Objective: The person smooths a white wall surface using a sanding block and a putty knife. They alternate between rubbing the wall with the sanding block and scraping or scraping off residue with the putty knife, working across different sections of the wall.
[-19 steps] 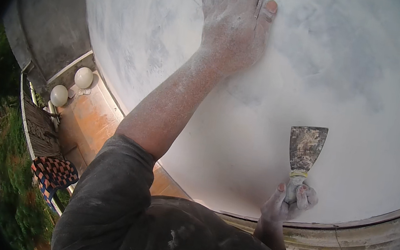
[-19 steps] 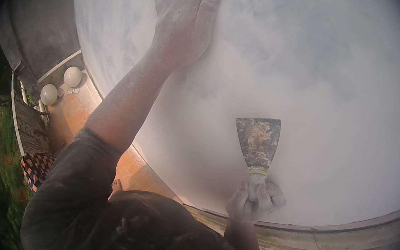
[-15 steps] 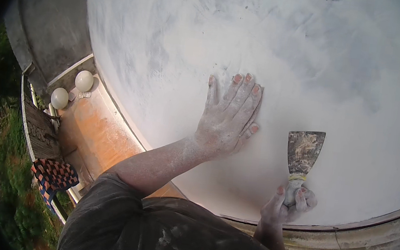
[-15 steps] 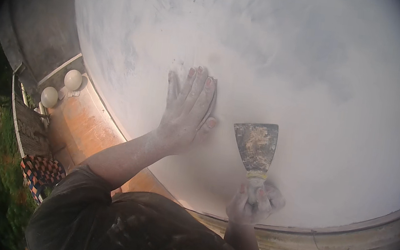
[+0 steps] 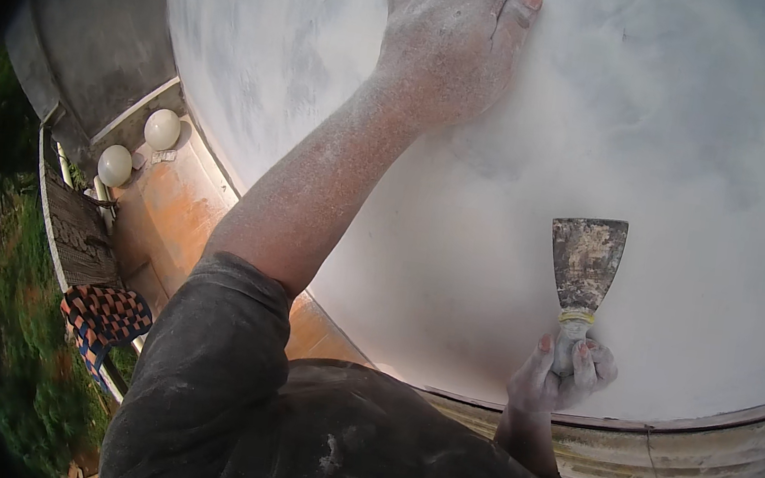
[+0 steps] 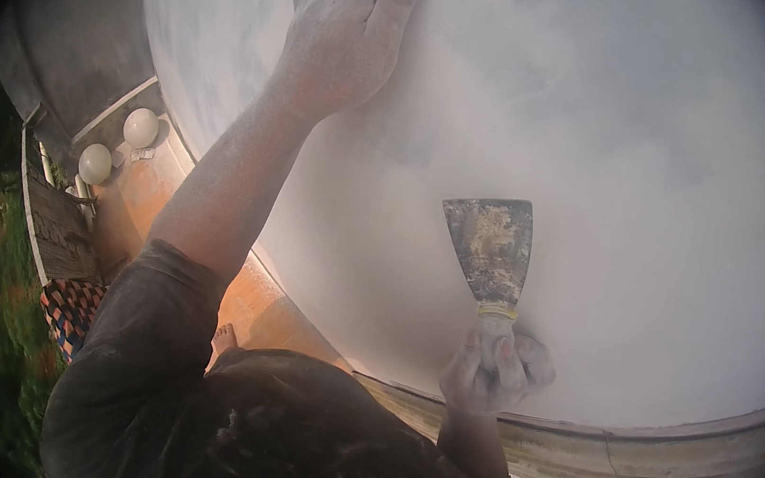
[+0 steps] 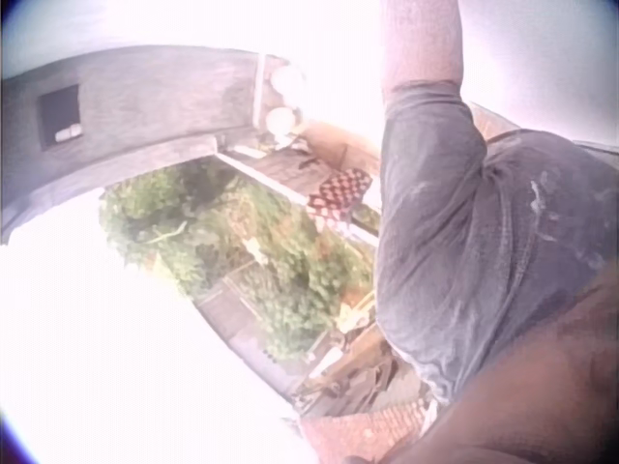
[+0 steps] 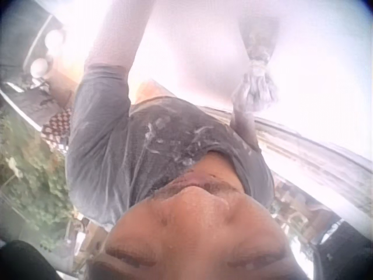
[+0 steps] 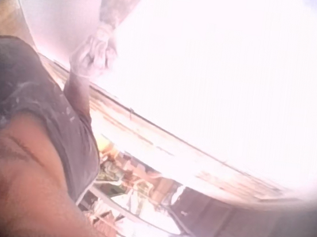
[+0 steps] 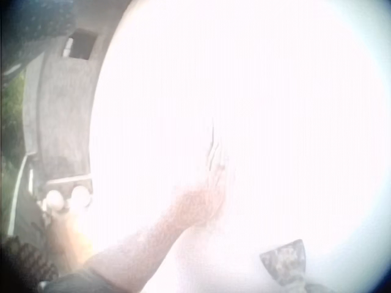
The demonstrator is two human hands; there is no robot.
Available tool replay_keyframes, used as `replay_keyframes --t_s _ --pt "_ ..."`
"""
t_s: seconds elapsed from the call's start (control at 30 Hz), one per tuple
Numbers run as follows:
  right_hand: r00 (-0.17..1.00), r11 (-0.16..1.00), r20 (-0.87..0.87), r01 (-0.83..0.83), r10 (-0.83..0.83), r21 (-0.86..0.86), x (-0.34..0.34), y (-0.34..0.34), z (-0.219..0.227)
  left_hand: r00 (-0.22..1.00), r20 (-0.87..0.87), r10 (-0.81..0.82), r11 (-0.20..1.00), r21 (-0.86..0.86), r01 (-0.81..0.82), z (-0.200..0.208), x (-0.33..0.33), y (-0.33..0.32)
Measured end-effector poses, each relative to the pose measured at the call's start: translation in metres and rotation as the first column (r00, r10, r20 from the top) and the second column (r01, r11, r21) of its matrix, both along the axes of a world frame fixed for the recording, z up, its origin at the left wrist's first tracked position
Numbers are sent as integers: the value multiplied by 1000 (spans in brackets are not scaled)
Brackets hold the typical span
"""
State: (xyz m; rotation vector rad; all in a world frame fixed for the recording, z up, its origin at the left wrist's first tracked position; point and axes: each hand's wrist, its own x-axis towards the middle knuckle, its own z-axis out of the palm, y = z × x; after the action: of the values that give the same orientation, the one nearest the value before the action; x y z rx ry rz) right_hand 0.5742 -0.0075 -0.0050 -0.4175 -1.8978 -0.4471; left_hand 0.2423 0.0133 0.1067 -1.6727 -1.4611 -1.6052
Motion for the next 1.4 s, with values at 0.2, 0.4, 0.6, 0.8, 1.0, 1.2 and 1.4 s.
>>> replay_keyframes --t_s 0.2,0.4,0.6,0.8,1.0,1.2,1.4 --pt "999 997 -51 -8 12 79 -4 4 1 973 -156 170 985 38 -166 -76 54 -3" --pt "997 998 -69 -29 33 57 2 7 -2 992 31 122 967 222 -126 -59 50 15" --pt "999 1000 -40 -16 17 9 9 7 -8 975 -44 217 975 60 -214 -73 28 15" --pt "999 999 -46 2 1 49 4 9 -9 992 10 128 992 -16 -128 -116 49 13" --pt "996 994 -3 92 -92 65 -5 7 -5 953 222 208 977 5 -214 -75 -12 18" --pt "999 1000 -40 17 -18 -26 -13 -2 5 990 44 131 983 -139 -123 -139 32 4" --pt "997 996 -21 -80 79 -43 -27 0 4 955 213 208 978 -22 -208 -97 -1 8"
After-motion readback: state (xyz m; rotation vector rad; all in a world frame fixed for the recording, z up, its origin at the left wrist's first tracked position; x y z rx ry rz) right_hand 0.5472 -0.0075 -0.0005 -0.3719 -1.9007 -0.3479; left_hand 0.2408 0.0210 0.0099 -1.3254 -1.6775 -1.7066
